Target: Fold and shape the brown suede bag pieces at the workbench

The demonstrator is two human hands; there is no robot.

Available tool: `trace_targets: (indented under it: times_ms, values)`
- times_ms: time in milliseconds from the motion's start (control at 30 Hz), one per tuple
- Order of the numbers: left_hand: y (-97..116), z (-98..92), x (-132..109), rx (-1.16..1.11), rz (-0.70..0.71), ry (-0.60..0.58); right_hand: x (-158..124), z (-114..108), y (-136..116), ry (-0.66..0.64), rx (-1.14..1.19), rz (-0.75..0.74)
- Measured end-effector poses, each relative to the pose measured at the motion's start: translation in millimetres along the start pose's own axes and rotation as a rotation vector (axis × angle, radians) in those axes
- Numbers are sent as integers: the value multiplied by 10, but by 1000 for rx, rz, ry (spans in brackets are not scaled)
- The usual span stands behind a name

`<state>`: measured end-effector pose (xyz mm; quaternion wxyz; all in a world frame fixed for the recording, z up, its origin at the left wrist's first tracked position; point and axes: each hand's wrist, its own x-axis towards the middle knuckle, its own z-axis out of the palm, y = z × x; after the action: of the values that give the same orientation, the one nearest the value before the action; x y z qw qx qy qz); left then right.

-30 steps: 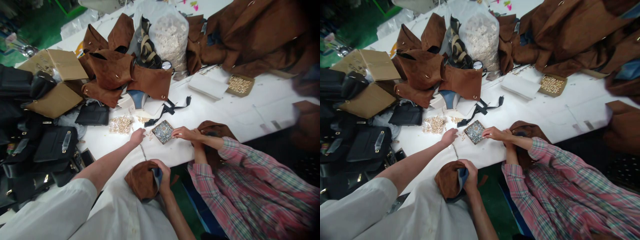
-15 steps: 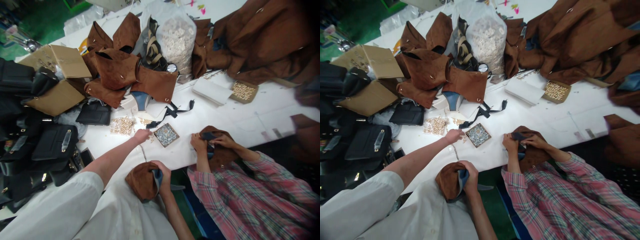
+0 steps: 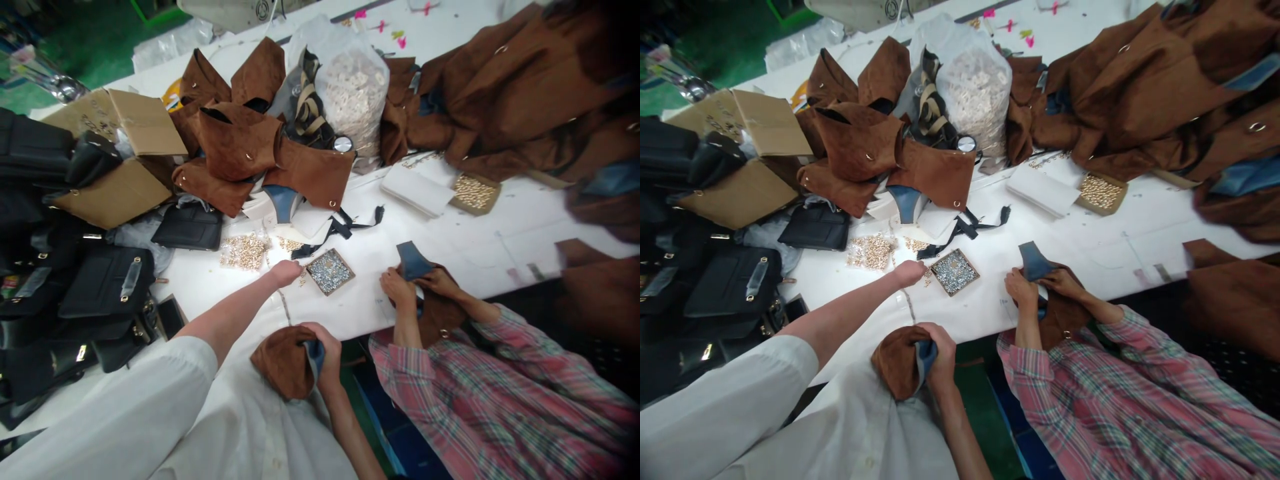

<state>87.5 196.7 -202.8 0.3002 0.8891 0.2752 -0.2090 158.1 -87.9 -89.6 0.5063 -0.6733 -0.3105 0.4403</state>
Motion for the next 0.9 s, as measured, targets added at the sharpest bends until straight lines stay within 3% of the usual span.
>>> trace_targets:
  times_ms: [133, 233, 333, 433, 500, 633, 900]
  values:
    - [164, -172, -33, -99, -26, 62, -27, -40, -48, 13, -47, -71]
    - [332, -352, -265, -242, -34, 153, -47, -101, -144, 27, -99, -187]
    - [527, -488, -760, -465, -53, 185, -58, -178, -270, 26, -156, -323]
    - [748, -556, -1412, -1013, -71, 153, -62, -253, -424, 13, -180, -410]
    - [905, -588, -1823, -1227, -66, 136, -71, -289, -543, 4, -186, -448]
    - [1173, -689, -2376, -1112, -59, 220, -115, -291, -790, -27, -208, -527]
    - [1388, -929, -2811, -1155, -22, 376, -263, -97, -1243, -7, -275, -620]
